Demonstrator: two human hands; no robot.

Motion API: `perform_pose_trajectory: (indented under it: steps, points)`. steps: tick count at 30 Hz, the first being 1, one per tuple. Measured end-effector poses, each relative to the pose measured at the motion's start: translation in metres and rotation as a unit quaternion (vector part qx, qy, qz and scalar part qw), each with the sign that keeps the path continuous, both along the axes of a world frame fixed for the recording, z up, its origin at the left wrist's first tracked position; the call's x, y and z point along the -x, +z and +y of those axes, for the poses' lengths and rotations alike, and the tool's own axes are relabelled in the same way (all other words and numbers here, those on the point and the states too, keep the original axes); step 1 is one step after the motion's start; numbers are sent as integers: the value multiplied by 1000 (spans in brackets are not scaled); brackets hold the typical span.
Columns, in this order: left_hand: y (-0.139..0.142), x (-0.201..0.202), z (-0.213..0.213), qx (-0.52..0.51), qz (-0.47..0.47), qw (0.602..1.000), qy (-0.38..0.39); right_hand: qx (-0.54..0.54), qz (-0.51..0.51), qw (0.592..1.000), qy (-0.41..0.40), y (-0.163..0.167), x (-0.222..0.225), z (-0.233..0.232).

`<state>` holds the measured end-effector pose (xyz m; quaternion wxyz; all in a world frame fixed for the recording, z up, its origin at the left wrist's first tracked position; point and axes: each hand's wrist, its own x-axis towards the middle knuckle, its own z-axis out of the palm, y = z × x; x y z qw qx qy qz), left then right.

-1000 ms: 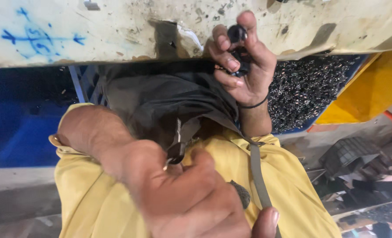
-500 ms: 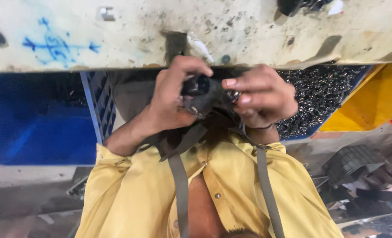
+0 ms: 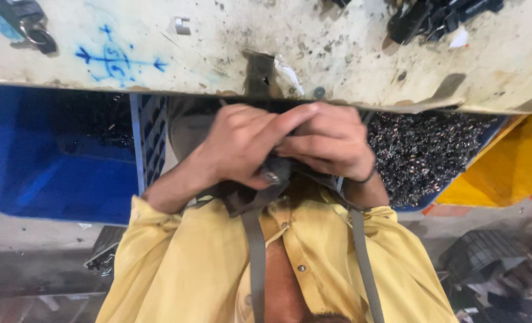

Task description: The person picks black cylindrical plastic components one at a time from a large pile on the workbench, turns each over in their hands, occasionally wipes a component with a cloth, and drops the parts into a blue bin below the bench. The person repeats this pick-check-place cycle throughout the episode.

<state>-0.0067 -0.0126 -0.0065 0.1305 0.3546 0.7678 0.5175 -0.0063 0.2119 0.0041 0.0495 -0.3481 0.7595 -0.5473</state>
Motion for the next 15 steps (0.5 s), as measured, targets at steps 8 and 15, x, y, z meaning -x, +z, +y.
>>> perform_pose_trajectory:
  steps: [8,15]
  points:
    - [72,-27,-107,465,88,855,212,534,-435,629,-361,-20,-22,11]
    - [-25,98,-19,223,257,904,257,536,-564,621,-96,-14,-39,8]
